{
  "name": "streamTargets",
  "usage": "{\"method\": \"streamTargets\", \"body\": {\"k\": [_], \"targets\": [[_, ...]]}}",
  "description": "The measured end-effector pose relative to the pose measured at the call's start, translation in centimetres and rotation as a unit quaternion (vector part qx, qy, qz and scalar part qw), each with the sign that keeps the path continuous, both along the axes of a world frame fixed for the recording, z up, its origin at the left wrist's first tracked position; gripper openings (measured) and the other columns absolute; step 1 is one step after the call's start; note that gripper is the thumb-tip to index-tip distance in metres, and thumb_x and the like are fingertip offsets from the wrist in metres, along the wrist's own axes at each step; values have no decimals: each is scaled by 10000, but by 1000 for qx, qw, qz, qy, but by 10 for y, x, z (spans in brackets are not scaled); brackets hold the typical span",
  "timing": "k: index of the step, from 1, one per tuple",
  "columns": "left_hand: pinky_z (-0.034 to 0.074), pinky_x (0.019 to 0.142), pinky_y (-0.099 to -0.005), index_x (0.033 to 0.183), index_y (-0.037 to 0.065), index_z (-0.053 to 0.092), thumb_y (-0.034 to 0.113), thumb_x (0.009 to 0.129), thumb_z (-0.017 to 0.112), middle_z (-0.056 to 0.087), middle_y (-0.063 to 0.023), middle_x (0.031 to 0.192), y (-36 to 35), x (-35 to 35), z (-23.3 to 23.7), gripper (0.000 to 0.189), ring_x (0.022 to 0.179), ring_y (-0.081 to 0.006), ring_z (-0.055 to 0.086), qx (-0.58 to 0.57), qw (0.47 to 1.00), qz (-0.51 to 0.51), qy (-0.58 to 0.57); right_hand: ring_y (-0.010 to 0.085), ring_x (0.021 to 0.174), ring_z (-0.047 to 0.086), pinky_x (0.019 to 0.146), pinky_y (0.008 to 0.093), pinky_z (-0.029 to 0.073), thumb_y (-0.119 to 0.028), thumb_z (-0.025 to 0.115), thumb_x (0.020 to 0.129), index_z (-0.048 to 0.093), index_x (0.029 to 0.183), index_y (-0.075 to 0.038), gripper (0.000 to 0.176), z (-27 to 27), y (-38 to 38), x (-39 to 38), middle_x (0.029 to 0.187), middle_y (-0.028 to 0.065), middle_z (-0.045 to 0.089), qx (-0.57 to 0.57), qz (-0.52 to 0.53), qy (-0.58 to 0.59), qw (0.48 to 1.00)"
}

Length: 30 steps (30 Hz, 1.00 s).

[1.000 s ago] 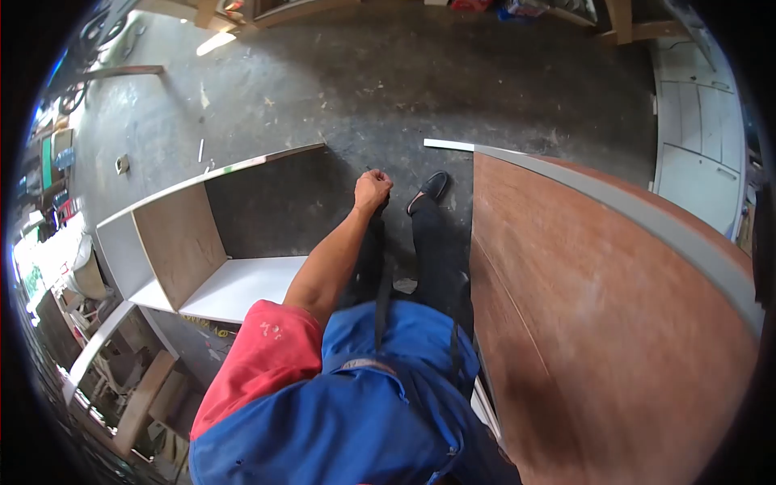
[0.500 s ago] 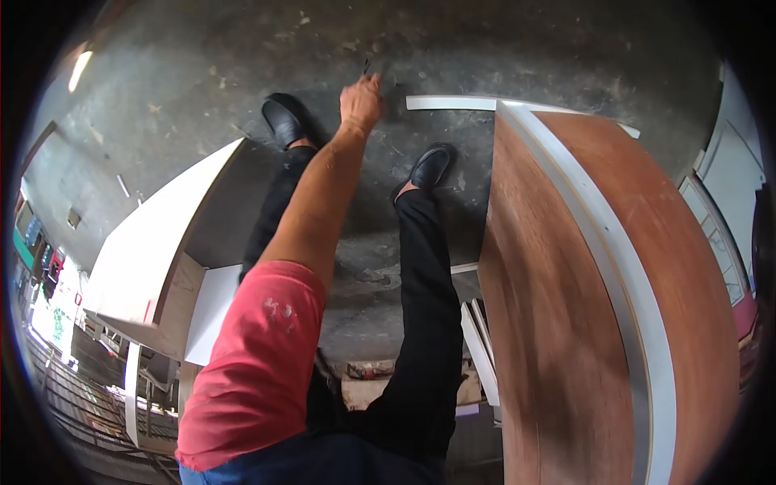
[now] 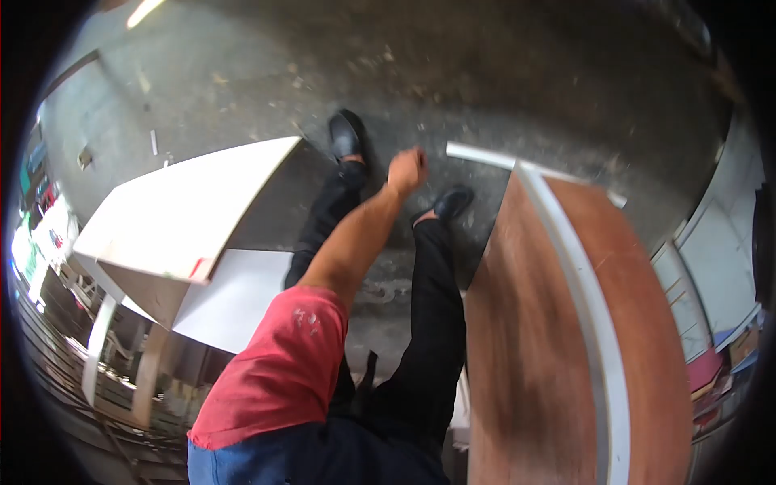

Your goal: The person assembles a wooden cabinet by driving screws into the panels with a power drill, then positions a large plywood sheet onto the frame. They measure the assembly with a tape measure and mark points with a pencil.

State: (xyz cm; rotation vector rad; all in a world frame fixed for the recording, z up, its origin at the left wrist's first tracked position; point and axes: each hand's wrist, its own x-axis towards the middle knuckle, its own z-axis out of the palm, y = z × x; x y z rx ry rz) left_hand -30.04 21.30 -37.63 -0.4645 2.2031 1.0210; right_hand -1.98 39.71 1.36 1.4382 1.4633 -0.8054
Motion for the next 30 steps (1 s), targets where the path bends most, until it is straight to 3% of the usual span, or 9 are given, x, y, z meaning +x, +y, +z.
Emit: {"method": "streamTargets", "body": {"k": [4,11,17,20,22,23,26,29,30], "targets": [[534,707,-470,821,75,695,210,811,642,700,-162,800,-41,5,147,145,771,-396,668,70,989,128,34,186,437,537,429,348,437,-219,721,815,599,833,-32,224,31,9,-47,564,73,568,-11,60,53,997],[537,685,-328,967,-1,724,182,712,666,708,-102,747,-167,-38,390,319,665,-207,667,241,945,221,-20,184,437,535,428,346,435,-220,726,818,596,844,-33,230,76,-3,-172,569,71,570,-36,168,161,972],[537,690,-316,986,44,754,220,743,695,731,-103,801,-300,-70,484,306,700,-181,680,157,939,268,146,182,437,533,427,344,433,-222,730,821,593,854,-33,235,88,-24,-346,573,70,572,2,270,283,921],[540,692,-299,967,51,765,255,767,725,735,-88,795,-350,-81,519,288,702,-159,678,112,916,344,171,139,523,557,510,308,470,-151,725,856,626,848,9,188,64,-16,-444,640,61,612,27,427,477,768],[541,695,-291,960,55,769,270,784,735,737,-77,790,-369,-85,532,279,704,-144,675,91,894,402,175,125,677,606,631,298,497,-126,726,856,660,921,53,202,142,-75,-499,760,73,660,-100,455,604,647],[533,673,-278,965,65,772,271,799,736,737,-64,789,-374,-86,532,267,696,-122,666,104,865,452,195,156,643,616,638,356,505,-142,759,819,668,866,65,231,155,-91,-525,712,92,667,-129,444,611,643],[495,608,-237,983,63,768,246,845,720,732,-36,782,-380,-91,514,234,667,-70,628,181,775,564,220,125,629,593,621,324,498,-130,733,832,667,855,42,185,159,-129,-602,691,60,651,-207,501,585,603],[491,622,-226,999,3,722,172,879,678,716,-48,788,-382,-102,540,212,649,-88,622,234,658,672,245,227,700,669,675,399,523,-142,732,819,685,872,-17,144,168,-207,-650,778,115,697,-236,630,579,460],[491,622,-226,999,3,722,172,879,678,716,-48,788,-378,-106,545,212,649,-88,622,229,637,691,252,248,701,670,668,408,522,-154,737,816,690,881,-20,155,168,-235,-659,772,116,693,-289,625,566,454]]}}
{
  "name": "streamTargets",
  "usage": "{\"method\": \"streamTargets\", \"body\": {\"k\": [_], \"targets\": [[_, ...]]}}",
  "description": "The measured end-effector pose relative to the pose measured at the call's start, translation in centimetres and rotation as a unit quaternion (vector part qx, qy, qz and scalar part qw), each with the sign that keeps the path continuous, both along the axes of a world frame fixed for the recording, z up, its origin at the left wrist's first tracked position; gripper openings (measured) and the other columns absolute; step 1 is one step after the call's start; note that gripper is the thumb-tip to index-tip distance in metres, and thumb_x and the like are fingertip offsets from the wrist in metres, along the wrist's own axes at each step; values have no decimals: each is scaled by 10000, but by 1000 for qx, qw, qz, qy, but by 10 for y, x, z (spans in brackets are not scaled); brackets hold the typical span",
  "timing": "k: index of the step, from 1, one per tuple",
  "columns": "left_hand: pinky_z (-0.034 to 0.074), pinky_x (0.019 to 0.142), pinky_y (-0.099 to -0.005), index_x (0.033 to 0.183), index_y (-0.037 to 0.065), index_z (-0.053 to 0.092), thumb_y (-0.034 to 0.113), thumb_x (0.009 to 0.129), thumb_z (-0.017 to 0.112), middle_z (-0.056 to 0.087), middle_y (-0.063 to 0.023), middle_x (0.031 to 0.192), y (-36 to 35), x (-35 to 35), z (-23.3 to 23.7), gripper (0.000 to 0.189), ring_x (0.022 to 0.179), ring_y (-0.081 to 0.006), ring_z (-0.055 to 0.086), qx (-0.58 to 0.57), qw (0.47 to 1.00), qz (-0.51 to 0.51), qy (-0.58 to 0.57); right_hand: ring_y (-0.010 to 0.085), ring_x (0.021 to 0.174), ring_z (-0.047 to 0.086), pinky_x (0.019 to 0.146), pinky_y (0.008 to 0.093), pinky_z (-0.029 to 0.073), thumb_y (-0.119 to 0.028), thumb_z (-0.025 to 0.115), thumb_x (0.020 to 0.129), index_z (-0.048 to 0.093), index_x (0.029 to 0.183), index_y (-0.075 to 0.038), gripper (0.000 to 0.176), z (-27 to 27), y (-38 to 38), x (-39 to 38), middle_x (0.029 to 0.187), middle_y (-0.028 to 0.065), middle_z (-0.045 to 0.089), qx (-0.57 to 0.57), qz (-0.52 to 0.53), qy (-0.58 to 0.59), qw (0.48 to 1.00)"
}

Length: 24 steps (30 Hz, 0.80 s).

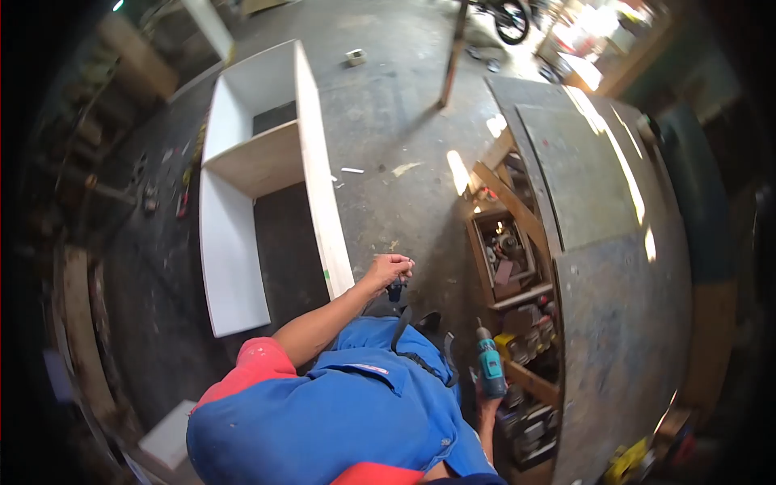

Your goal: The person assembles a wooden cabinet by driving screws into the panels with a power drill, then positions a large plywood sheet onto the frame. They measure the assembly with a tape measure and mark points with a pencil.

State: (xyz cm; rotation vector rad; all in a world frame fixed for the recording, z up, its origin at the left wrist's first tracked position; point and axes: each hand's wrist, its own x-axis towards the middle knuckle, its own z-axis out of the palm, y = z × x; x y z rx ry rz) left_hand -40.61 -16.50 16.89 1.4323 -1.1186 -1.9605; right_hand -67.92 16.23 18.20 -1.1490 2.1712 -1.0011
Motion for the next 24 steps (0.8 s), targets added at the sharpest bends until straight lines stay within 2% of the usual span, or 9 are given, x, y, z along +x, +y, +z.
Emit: {"method": "streamTargets", "body": {"k": [2,3,4,5,8,14,15,19,24], "targets": [[516,660,-236,988,-13,705,144,871,684,716,-70,816,8,-3,11,197,660,-108,643,38,995,79,56,230,672,655,644,397,517,-168,753,817,688,865,-21,167,-10,-49,-19,755,105,685,-24,94,-4,995],[522,728,-248,1039,-15,693,120,884,674,711,-75,879,9,-4,16,207,738,-122,655,61,992,91,63,195,651,631,626,374,508,-170,771,809,692,875,-28,175,-8,-79,-26,741,85,677,-57,155,-52,985],[522,728,-248,1039,-15,693,120,884,674,711,-75,879,11,-7,24,207,738,-122,655,64,988,121,66,131,635,574,606,328,481,-131,751,790,652,846,-24,156,-6,-110,-26,720,37,647,-67,190,-83,976],[529,742,-259,1043,-14,692,120,885,674,711,-78,887,11,-10,36,207,761,-135,668,67,981,153,98,127,637,565,602,318,472,-189,760,826,651,883,-41,193,13,-139,-19,720,22,629,-35,209,-135,968],[542,772,-282,1052,-7,691,125,899,672,715,-86,914,-7,-10,55,203,819,-161,694,45,960,231,150,125,635,564,600,316,470,-194,757,831,651,881,-44,190,36,-218,-8,717,19,625,-7,268,-178,947],[529,787,-284,1022,40,702,197,916,698,719,-66,917,-88,5,68,189,756,-146,676,-29,890,380,252,121,632,561,596,311,466,-204,751,842,650,876,-50,187,42,-357,15,712,12,618,4,328,-185,926],[531,742,-274,992,67,702,233,914,710,714,-48,908,-106,8,64,184,742,-122,661,-16,872,401,279,120,631,561,595,310,465,-205,750,844,650,876,-51,187,42,-381,20,711,11,616,8,333,-181,925],[528,649,-258,976,84,688,251,913,719,699,-22,893,-182,31,57,181,766,-95,644,28,832,440,336,117,629,559,593,307,462,-212,746,851,650,872,-55,185,54,-474,44,707,7,612,18,346,-171,922],[521,652,-260,984,79,685,247,905,728,696,-29,896,-270,63,78,190,719,-102,630,39,818,470,329,113,626,557,589,303,458,-221,741,861,650,869,-61,185,72,-571,75,703,2,605,18,361,-169,917]]}}
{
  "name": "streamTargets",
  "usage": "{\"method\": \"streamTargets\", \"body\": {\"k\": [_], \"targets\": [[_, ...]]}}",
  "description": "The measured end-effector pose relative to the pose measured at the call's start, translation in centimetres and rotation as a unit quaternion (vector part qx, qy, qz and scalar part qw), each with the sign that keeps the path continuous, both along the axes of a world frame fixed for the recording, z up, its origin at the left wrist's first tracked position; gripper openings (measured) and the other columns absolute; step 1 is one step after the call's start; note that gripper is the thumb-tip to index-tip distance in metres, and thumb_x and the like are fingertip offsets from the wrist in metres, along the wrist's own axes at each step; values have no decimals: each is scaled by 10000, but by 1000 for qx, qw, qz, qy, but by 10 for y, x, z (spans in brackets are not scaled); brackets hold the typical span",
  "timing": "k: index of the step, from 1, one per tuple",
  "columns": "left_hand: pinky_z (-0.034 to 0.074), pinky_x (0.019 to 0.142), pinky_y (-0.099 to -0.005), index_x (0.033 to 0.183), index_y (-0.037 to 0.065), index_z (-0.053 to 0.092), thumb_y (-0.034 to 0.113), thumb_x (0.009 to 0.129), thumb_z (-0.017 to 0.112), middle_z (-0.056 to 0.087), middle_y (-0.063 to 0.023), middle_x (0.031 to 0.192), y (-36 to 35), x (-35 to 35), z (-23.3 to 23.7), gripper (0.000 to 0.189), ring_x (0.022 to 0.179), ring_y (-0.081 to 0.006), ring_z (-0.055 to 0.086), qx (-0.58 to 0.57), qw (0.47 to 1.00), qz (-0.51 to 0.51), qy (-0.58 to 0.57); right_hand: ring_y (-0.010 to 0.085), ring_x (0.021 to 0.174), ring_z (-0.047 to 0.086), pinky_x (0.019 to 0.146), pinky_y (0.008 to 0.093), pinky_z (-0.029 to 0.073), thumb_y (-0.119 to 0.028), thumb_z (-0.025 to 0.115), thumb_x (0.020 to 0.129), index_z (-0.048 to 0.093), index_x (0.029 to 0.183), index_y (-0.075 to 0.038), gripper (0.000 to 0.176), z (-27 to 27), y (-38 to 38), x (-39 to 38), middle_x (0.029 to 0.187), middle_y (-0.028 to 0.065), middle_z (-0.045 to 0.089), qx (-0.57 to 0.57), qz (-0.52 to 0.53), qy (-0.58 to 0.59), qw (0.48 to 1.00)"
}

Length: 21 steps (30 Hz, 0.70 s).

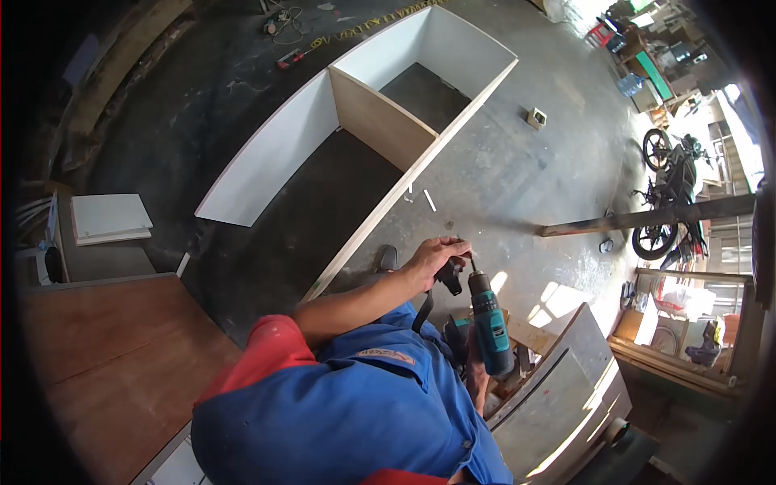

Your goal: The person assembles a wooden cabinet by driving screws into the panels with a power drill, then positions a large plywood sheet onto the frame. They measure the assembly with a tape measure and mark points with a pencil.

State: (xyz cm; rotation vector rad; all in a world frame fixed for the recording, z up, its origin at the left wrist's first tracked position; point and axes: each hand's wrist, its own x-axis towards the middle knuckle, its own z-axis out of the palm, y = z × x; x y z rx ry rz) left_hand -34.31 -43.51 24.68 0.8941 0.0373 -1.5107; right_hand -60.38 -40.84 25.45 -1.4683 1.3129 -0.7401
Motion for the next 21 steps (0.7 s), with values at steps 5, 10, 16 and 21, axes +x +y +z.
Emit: {"method": "streamTargets", "body": {"k": [5,10,16,21], "targets": [[491,663,-240,985,71,691,279,889,748,694,-21,881,-58,21,21,236,699,-87,604,-17,994,-9,-106,110,624,555,586,299,454,-229,737,870,650,865,-66,185,10,-68,20,699,-4,599,-7,24,-14,1000],[477,665,-228,959,76,700,299,895,743,695,-12,865,-112,28,26,236,685,-72,579,-17,988,19,-150,106,621,553,583,295,451,-237,732,879,650,861,-71,186,8,-130,30,694,-9,593,3,46,-24,999],[472,657,-222,984,89,695,311,916,717,696,-4,869,-182,16,22,232,671,-69,561,-10,990,45,-135,101,617,551,578,290,446,-248,726,890,649,857,-77,190,3,-214,33,689,-16,586,28,89,-24,995],[485,629,-231,966,99,684,313,943,682,706,-36,880,-240,5,15,215,675,-74,574,-13,995,81,-61,98,615,549,575,286,442,-256,721,899,649,853,-83,193,2,-286,35,685,-21,580,42,123,-3,992]]}}
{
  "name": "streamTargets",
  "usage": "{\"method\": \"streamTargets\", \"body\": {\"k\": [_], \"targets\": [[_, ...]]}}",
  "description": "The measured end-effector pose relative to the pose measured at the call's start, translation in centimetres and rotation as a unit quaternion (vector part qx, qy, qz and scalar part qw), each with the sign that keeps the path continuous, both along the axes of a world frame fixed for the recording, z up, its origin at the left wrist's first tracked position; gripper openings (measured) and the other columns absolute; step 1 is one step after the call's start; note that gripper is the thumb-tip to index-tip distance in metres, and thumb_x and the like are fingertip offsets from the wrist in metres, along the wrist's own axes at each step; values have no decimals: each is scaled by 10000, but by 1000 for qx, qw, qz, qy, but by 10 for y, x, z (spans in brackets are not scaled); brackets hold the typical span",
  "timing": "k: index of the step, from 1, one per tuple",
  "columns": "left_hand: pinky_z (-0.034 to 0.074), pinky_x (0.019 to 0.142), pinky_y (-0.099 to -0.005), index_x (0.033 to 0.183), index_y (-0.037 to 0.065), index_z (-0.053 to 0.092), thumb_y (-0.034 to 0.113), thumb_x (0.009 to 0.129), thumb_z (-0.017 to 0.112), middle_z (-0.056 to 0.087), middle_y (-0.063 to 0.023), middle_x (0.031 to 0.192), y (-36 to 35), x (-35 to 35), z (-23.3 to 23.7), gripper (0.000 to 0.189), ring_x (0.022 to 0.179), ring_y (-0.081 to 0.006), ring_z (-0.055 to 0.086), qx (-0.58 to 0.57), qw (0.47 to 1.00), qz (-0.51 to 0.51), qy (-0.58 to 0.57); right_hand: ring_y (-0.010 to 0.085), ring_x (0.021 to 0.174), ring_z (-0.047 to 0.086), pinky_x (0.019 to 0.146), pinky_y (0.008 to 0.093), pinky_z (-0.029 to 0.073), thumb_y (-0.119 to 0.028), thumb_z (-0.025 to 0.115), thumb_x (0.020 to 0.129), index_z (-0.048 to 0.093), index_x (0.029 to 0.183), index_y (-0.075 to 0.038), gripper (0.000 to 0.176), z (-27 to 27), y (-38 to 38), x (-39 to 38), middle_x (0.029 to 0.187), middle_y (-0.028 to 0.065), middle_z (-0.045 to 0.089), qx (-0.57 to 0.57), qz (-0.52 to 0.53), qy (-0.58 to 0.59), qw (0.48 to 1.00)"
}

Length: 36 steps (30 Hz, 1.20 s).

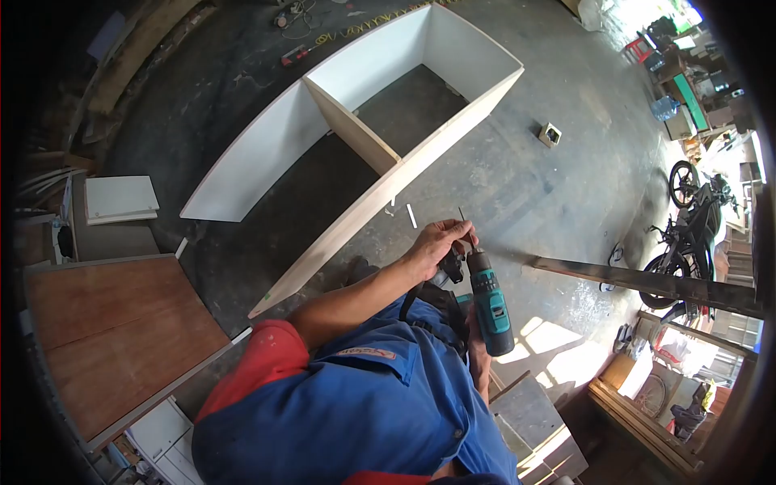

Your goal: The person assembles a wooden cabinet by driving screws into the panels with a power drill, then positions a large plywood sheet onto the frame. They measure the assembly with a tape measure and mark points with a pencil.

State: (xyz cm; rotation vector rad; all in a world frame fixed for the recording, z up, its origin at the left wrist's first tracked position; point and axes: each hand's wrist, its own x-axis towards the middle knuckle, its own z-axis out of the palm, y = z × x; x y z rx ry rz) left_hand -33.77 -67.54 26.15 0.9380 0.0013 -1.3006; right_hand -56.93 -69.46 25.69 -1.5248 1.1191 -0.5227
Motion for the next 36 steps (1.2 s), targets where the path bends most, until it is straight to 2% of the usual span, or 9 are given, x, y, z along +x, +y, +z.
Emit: {"method": "streamTargets", "body": {"k": [8,11,13,14,18,20,29,33,36], "targets": [[492,621,-228,1011,74,688,255,932,684,714,-59,907,-26,7,-21,198,657,-102,600,22,999,-3,41,108,653,550,618,286,448,-246,679,938,643,869,-79,184,-13,-53,17,703,-11,578,23,23,-7,999],[534,621,-285,986,51,680,205,919,664,682,-58,855,-17,10,-93,169,677,-143,638,75,989,46,121,101,707,556,686,269,448,-200,649,948,639,867,-58,164,-40,-63,19,724,-6,574,82,-10,-35,996],[551,648,-345,971,66,660,239,901,668,678,-66,869,-5,11,-166,187,717,-191,655,167,965,70,192,108,721,560,707,274,453,-161,631,948,646,898,-43,129,-43,-73,37,732,8,577,14,-20,-85,996],[551,648,-345,971,66,660,239,901,668,678,-66,869,-3,14,-173,187,717,-191,655,172,963,69,195,115,702,550,706,284,455,-137,616,947,631,1070,-4,182,-59,-79,38,724,13,568,19,-20,-94,995],[556,711,-392,1042,92,618,289,876,690,668,-69,958,9,18,-245,267,802,-214,653,274,938,56,204,122,647,519,684,292,451,-119,601,948,484,1304,84,426,-93,-110,59,703,23,542,36,-34,-108,993],[565,729,-433,1092,90,591,304,865,708,664,-78,999,0,21,-302,333,843,-223,659,287,939,25,186,126,641,518,684,295,454,-122,601,948,489,1297,87,422,-125,-131,68,702,28,540,41,-30,-132,990],[551,676,-360,1066,19,625,222,662,854,667,-99,956,-99,39,-610,507,880,-189,657,371,904,-44,-208,145,620,479,660,334,442,-228,620,946,505,1246,60,431,-291,-217,99,679,31,482,21,19,-279,960],[540,837,-412,1028,100,682,261,601,860,689,-172,1035,-152,47,-705,490,992,-305,672,458,757,-146,-443,131,594,461,632,312,424,-230,613,943,507,1237,60,426,-348,-220,99,650,20,463,-15,33,-329,944],[526,904,-425,1087,135,681,197,650,857,684,-130,1132,-179,57,-732,475,1079,-332,648,447,725,-280,-443,124,552,435,573,284,406,-194,567,953,504,1235,66,388,-361,-199,86,626,29,455,-21,-36,-271,962]]}}
